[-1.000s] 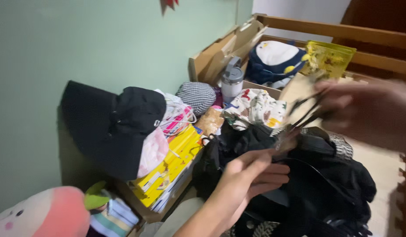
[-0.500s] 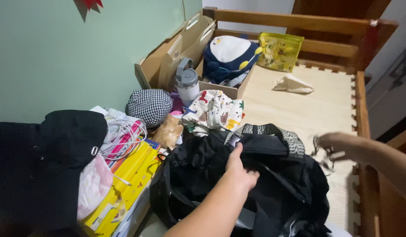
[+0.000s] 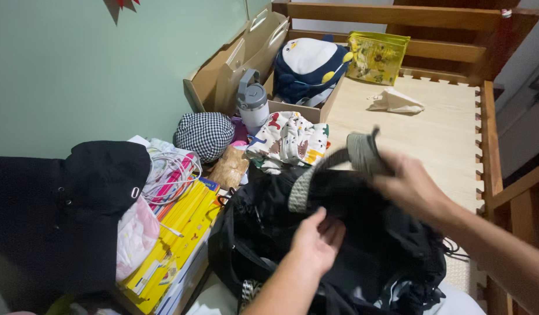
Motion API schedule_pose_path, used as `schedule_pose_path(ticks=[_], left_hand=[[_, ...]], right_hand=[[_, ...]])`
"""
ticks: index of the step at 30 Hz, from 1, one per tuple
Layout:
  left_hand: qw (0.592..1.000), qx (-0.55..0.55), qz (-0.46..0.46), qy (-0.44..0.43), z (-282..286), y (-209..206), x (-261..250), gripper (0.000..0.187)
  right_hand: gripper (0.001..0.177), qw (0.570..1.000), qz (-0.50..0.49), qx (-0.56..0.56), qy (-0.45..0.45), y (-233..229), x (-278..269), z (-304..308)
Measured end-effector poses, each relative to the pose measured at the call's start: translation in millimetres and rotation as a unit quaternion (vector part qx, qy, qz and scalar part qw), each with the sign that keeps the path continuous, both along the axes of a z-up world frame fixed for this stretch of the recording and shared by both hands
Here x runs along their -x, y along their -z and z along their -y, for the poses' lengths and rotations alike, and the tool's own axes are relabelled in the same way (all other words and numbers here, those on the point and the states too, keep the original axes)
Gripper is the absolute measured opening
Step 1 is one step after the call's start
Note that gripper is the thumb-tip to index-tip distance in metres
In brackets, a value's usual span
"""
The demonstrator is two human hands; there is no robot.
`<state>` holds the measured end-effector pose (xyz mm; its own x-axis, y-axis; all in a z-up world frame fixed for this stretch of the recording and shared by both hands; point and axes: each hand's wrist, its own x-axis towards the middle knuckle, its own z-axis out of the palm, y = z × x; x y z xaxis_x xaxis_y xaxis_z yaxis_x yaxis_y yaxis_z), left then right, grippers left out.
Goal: The person unpacks a black backpack on a bed, taking out a checkered pouch, a gray pouch, clothing, a charging cable and charger, diapers, a hair bow, papers, and books, and placing each item on the bed beside the bag.
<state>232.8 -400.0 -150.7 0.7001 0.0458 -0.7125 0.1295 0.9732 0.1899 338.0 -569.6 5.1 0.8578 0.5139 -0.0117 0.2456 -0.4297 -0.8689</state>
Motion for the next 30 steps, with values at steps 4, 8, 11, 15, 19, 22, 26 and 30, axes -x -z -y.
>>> schedule_pose_path(ticks=[4,8,11,15,19,22,26,30], left_hand=[[0.998,0.025,0.026,0.058,-30.2,-5.6,6.2,0.051],[0.989,0.082,0.087,0.091,-22.6,-30.6,15.0,0.077],[0.996,0.05,-0.003,0.07,-15.4,-53.4,20.5,0.066],[0.996,0.052,0.071,0.035,-20.4,-60.3,41.9,0.03],[0.987,0.043,0.14,0.068,-50.5,-76.8,87.4,0.022],[0.986,-0.037,0.14,0.082,-70.4,-119.9,110.6,0.03],[0.769,-0.485,-0.04,0.415,-102.3,-187.1,90.4,0.035],[0.448,-0.852,0.026,0.27,-59.0,-206.6,16.5,0.031]], right_hand=[[0.035,0.808,0.161,0.441,-0.355,-13.1,70.7,40.7],[0.044,0.925,-0.13,0.28,-0.223,-0.8,86.4,63.1],[0.046,0.983,-0.075,0.169,-0.019,2.6,40.0,78.7],[0.052,0.965,0.003,0.256,0.057,38.6,-47.5,81.2],[0.048,0.946,-0.06,0.319,-0.008,81.4,-88.7,73.6],[0.035,0.92,0.053,0.387,-0.041,83.9,-92.1,77.2],[0.03,0.898,0.085,0.426,-0.073,51.8,-75.4,81.6],[0.029,0.871,0.068,0.473,-0.114,12.8,-55.8,80.7]])
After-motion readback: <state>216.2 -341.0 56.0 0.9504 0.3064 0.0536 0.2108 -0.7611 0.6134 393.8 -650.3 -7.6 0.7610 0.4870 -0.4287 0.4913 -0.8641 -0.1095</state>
